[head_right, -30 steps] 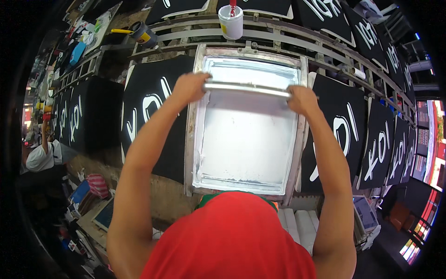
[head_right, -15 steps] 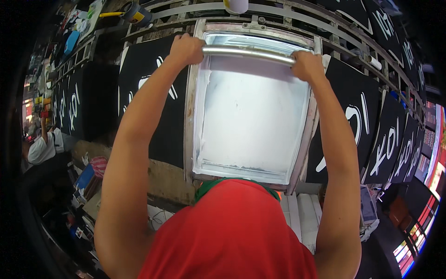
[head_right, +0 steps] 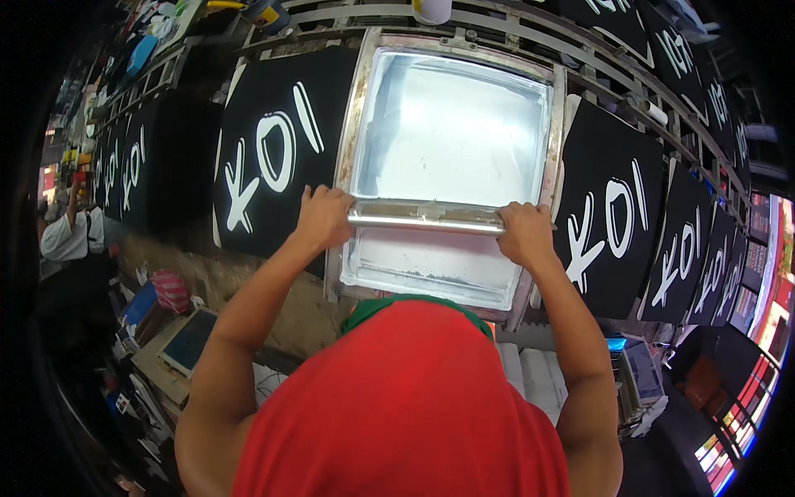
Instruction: Perform manual screen printing on t-shirts using a squeegee and screen frame.
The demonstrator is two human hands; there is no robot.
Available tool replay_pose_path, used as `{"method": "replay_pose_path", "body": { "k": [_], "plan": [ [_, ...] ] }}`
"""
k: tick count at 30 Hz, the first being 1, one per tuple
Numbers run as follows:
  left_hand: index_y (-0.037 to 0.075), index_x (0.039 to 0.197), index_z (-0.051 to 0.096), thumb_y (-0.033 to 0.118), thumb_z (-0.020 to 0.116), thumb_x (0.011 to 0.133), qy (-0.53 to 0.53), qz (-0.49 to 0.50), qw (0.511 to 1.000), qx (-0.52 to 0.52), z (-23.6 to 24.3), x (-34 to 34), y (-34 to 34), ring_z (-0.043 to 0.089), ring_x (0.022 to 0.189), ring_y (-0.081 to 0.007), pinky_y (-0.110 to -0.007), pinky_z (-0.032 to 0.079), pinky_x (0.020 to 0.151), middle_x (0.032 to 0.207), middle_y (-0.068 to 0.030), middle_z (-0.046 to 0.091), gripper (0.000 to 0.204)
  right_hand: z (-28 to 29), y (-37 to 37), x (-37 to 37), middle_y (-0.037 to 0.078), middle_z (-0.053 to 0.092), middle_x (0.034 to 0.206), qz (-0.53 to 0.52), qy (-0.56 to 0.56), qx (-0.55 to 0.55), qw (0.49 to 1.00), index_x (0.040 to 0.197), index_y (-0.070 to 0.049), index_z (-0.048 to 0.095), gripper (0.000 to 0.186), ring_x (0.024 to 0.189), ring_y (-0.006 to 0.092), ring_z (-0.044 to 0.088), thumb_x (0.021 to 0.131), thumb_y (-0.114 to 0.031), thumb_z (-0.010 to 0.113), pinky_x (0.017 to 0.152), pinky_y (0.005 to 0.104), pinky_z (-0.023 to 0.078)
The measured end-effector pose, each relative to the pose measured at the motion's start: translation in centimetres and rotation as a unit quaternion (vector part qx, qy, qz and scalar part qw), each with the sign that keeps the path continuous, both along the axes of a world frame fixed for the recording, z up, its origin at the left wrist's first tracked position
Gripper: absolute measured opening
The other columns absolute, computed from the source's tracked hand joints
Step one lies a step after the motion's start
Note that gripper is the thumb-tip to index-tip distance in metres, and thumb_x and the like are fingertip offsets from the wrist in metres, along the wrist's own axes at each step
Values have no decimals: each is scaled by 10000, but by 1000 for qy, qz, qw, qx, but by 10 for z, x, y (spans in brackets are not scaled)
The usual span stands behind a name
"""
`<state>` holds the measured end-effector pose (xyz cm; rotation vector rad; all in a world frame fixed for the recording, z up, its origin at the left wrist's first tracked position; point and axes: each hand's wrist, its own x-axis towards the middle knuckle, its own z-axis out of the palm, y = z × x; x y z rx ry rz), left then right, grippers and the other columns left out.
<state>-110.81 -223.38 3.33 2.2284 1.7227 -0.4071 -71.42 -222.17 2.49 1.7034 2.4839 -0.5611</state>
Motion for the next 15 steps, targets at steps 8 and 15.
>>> {"method": "replay_pose_path", "body": {
  "k": [8, 15],
  "plan": [
    [94, 1118, 730, 145, 700, 743, -73, 117, 989, -53, 2, 6, -114, 583, 1170, -382, -735, 361, 1093, 1160, -122, 679, 379, 17, -32, -7, 80, 728, 992, 70, -22, -26, 997, 1017, -120, 760, 279, 965, 280, 668, 749, -98, 684, 943, 443, 422],
    [86, 944, 761, 191, 703, 745, -89, -6, 994, -56, 18, 37, -28, 652, 1066, -389, -668, 384, 1077, 933, -188, 733, 233, 53, -30, 45, 117, 747, 986, -29, 0, -58, 998, 1042, -83, 762, 308, 1014, 309, 692, 746, -115, 686, 930, 472, 454]
  ]
}}
